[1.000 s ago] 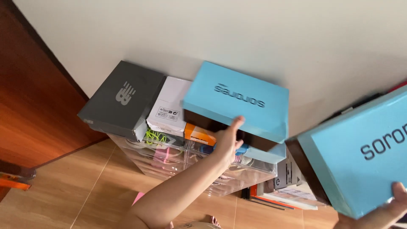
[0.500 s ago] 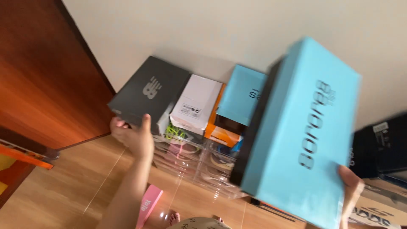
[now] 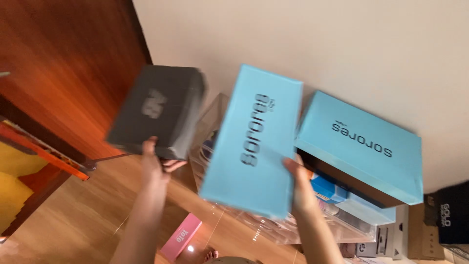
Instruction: Organizes shoeboxes on top of a storage unit and then picks up various cleaning items and accessories from the floor.
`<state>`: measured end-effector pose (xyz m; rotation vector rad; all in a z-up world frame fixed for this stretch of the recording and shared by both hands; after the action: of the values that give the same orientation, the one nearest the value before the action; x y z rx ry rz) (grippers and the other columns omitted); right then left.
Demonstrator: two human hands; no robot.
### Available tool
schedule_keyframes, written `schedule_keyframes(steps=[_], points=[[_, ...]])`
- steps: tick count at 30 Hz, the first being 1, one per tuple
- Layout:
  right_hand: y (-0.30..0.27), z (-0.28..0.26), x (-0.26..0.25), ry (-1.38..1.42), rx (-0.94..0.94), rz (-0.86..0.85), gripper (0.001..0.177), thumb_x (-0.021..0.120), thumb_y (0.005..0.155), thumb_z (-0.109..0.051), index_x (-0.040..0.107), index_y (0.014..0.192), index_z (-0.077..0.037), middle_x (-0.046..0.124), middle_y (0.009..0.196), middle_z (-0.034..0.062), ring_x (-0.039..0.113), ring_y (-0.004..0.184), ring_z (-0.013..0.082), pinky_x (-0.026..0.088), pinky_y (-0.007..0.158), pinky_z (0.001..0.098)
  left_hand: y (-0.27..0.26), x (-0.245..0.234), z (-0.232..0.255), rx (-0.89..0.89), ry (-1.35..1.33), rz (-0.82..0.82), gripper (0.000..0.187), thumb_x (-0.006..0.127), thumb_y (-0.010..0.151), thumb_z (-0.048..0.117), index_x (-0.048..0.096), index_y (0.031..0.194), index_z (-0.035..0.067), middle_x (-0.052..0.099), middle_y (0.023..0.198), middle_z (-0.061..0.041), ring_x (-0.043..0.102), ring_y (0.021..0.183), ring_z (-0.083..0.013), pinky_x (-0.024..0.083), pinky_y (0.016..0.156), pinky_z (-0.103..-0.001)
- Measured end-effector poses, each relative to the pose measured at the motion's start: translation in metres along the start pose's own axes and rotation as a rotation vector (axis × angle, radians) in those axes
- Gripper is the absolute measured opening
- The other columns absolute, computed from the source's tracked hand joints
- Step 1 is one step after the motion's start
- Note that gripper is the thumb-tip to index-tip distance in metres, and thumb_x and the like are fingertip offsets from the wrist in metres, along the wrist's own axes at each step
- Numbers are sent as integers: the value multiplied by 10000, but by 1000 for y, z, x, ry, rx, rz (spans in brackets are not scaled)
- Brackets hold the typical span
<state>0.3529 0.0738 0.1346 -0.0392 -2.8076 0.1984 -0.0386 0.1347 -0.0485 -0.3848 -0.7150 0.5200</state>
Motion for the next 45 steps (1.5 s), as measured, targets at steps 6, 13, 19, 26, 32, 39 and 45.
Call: schedule_keyframes(steps=[6,13,19,26,32,39,45], points=[[99,86,79,-120,248,82,691,589,866,-505,451,1379,-63,579,1129,177,544,986,330,458,828,512,-69,-47,104,224,83,168,700,600,893,523,464,1308,-24,608,1049,-129,683,787,-164,648,861,-507],[201,153,60,-259,82,232,799,666,923,-511,273,1415,-19,609,1181,252,623,924,302,507,712,444,-48,-106,93,267,28,150,652,555,925,532,525,1243,-37,602,972,-149,585,648,-167,649,826,-515],[183,119,80,-1328,185,94,729,460,1037,-436,268,1538,58,664,1201,306,690,1066,371,572,803,393,-60,-99,86,212,84,172,595,560,953,449,542,1189,-96,600,893,-163,520,549,-146,655,805,-533],[96,110,217,-2036,-407,-372,838,621,904,-504,178,1520,-148,276,1567,261,297,1422,508,277,1126,651,-42,-92,73,104,102,181,606,606,893,444,537,1207,-70,624,927,-143,548,586,-135,636,791,-528],[106,131,193,-2151,-373,-415,995,651,875,-157,33,1650,-235,116,1643,317,193,1434,610,185,1130,685,-48,-69,83,134,123,112,651,586,895,469,524,1246,-75,635,974,-150,649,776,-201,626,788,-516],[101,137,178,-2046,-477,-295,921,657,829,-149,162,1604,-119,179,1539,457,206,1422,659,192,1136,722,-59,-75,94,144,169,126,661,577,890,443,515,1292,-77,638,1079,-186,696,913,-251,643,751,-510],[108,138,184,-2064,-523,-302,899,681,830,-164,215,1593,-72,209,1541,423,214,1426,622,193,1140,699,-66,-82,86,147,151,126,696,566,895,460,473,1337,-69,603,1098,-201,700,930,-261,635,758,-507]])
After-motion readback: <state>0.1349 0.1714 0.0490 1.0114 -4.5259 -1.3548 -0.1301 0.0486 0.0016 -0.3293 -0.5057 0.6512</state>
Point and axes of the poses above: each hand's wrist, its own y-axis towards the middle knuckle, its own x-axis out of the palm, z = x × y, the point moved 10 cm from there along y, towards the middle knuckle
